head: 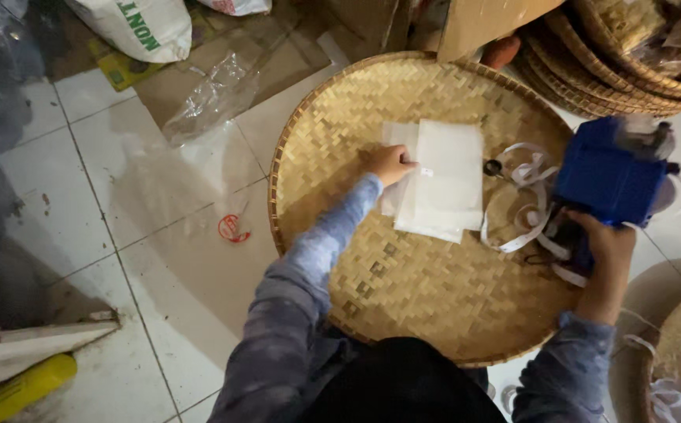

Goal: The person uses a handheld blue bag-sealing machine to seal the open ends of clear plastic bags. They feed each bag's edge into the sealer, press to seal, and place the finished bag on a woven bamboo tray, working through a stack of bags one at a time.

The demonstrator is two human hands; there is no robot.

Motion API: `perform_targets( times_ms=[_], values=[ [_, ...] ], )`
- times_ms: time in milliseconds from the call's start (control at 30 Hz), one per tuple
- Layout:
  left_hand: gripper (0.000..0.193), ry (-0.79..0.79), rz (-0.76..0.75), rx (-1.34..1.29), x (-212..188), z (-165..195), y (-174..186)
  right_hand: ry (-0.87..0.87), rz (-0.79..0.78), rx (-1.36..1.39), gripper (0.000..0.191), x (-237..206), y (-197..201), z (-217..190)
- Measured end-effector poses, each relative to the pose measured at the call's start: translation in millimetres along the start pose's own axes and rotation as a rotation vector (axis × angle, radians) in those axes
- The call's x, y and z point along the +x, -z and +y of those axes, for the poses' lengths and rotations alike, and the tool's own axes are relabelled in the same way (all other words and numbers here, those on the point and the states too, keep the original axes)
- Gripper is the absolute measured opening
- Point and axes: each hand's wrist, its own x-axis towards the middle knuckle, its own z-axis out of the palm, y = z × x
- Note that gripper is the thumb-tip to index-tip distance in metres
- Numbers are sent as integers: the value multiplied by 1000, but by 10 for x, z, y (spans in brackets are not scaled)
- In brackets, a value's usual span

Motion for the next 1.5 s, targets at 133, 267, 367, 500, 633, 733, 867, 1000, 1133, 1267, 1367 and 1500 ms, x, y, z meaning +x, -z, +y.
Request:
perform_targets(
  times_ms=[133,267,367,500,633,733,867,1000,1133,1267,1367,1500],
  values=[
    [39,-29,-156,59,167,23,196,21,-26,51,66,196,216,-128],
    [37,-67,-171,100,306,192,303,53,-67,-232,57,401,606,-286],
    [38,3,-172,70,250,300,309,184,-66,-256,58,429,877,-344],
    [39,48,-214,30,174,323,306,251,-42,-224,62,325,955,-315],
    [44,-69,54,181,190,187,318,161,-17,-114,68,297,672,-291],
    [39,67,74,80,110,51,319,39,-39,-25,71,236,311,-232],
    [31,188,58,-87,-143,-95,202,77,2,83,65,30,-122,-145],
    [28,135,85,-162,-307,-48,2,34,5,-33,64,-40,-246,-91],
    [30,125,7,-299,-218,138,-449,85,-1,-22,58,-121,-185,-81],
    [45,102,-135,-284,-163,282,-870,56,58,176,48,-169,-171,17],
    [53,-51,-120,-41,-139,311,-979,336,145,268,44,-140,-161,172],
    [80,28,358,292,-172,148,-717,536,134,117,54,-109,-58,433]
  ],
)
